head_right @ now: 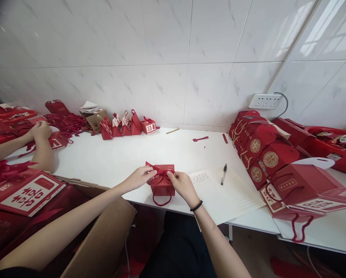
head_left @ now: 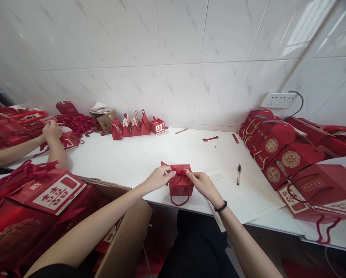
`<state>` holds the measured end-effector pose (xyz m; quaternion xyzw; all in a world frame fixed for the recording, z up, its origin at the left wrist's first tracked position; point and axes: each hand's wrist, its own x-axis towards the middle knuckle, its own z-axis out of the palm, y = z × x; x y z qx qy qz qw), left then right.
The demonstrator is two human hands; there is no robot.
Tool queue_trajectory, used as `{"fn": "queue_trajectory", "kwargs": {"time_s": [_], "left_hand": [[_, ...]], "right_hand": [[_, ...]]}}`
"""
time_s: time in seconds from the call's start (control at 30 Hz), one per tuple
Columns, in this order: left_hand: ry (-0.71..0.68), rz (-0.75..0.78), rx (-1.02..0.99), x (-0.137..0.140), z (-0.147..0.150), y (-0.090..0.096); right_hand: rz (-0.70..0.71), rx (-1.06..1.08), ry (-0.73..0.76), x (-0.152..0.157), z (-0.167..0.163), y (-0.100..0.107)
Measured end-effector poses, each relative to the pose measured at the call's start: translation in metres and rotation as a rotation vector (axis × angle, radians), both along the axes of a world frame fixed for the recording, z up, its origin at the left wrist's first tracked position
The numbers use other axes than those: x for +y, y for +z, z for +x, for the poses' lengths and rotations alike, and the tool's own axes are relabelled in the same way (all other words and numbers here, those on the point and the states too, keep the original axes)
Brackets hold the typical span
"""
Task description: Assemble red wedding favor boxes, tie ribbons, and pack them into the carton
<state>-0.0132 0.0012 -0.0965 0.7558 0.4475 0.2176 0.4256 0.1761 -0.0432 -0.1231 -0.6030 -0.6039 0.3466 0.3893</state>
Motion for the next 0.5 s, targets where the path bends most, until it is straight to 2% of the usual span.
{"fn": "queue_trajectory", "kwargs": {"time_s": [0.2,0.5], "left_hand": [[-0.004,-0.102,-0.023,0.002,-0.005,-0.007],[-0.216,-0.160,0.038,0.010,-0.015,-0.002]], "right_hand": [[0.003,0.147,0.017,0.004,0.001,-0.009],[-0.056,0.398,0.177,0.009,0.020,-0.013]]}}
